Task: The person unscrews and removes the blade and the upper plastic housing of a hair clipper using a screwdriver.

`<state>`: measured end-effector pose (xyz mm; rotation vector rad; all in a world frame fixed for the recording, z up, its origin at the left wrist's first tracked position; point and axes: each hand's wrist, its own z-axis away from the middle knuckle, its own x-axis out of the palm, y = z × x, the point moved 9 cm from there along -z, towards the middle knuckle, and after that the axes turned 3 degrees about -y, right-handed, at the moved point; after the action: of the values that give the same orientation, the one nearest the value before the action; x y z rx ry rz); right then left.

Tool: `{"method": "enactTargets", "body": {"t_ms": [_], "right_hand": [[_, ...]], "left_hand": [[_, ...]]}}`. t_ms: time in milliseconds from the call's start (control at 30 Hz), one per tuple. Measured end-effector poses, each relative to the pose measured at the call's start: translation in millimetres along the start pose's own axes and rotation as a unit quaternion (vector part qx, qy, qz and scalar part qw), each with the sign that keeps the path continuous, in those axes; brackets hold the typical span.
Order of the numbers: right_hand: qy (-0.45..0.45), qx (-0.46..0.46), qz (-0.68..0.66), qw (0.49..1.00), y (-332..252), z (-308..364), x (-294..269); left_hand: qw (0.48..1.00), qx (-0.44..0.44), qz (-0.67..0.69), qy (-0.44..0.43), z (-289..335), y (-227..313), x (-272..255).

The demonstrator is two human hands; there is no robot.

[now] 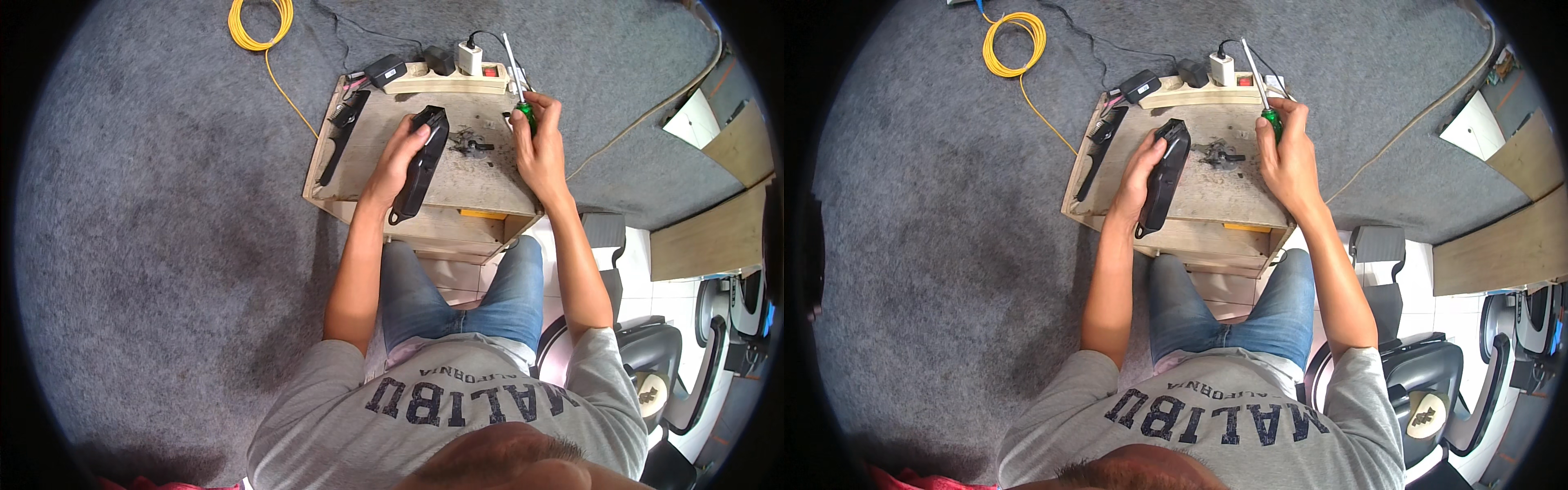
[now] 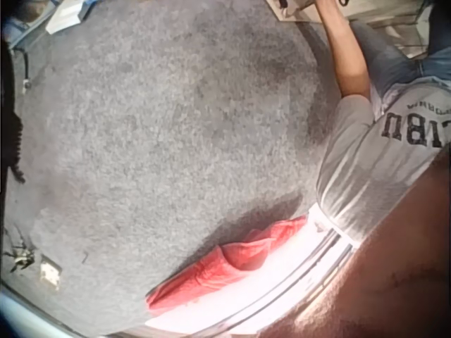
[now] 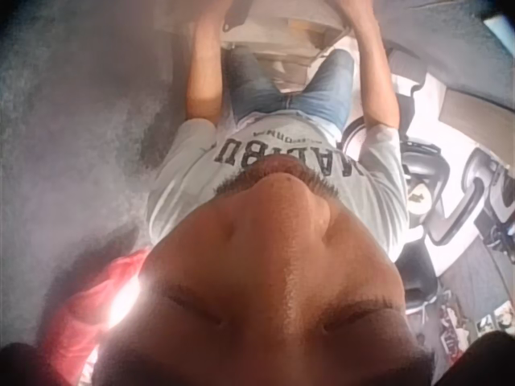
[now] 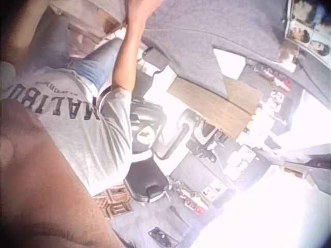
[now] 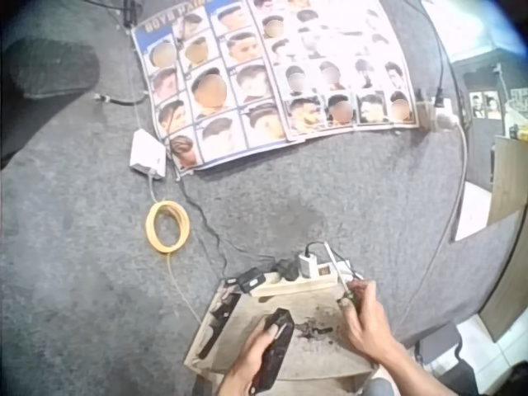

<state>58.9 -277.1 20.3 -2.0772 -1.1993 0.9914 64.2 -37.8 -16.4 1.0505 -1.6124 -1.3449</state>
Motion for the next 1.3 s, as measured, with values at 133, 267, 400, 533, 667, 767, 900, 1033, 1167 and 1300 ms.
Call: {"method": "enactTargets", "body": {"t_ms": [133,267,400,533,667,767,900,1033,1167,1300], "right_hand": [[-0.093,0.054,-0.031,0.994,-38,36,-12],[-0.172,0.031,-0.023,0.984,-63,71,-14],[-0.191,0.035,-0.008,0.981,-65,88,-16],[-0.202,0.115,-0.038,0.972,-61,89,-15],[-0.209,0.123,-0.047,0.969,-59,94,-7],[-0.199,0.083,-0.042,0.976,-69,98,-2],[-0.211,0.117,-0.032,0.970,-68,98,-1],[-0.186,0.094,-0.029,0.978,-74,83,-11],[-0.159,0.042,-0.009,0.986,-77,71,-17],[-0.174,0.053,0.013,0.983,-79,64,-22]], "left_hand": [[0.987,-0.027,0.156,0.021,-1,-15,-8],[0.987,-0.035,0.151,0.052,-4,-22,-11],[0.993,-0.021,0.114,0.011,-8,-13,-5],[0.985,0.005,0.174,0.015,-8,-9,-3],[0.991,0.002,0.134,0.027,-10,-8,-16],[0.994,-0.016,0.110,0.002,-12,-7,-15],[0.980,-0.019,0.191,0.047,-8,-4,-18],[0.962,-0.041,0.264,-0.056,-3,-6,-3],[0.974,-0.067,0.206,-0.064,0,-10,2],[0.986,-0.067,0.135,-0.070,3,0,8]]}}
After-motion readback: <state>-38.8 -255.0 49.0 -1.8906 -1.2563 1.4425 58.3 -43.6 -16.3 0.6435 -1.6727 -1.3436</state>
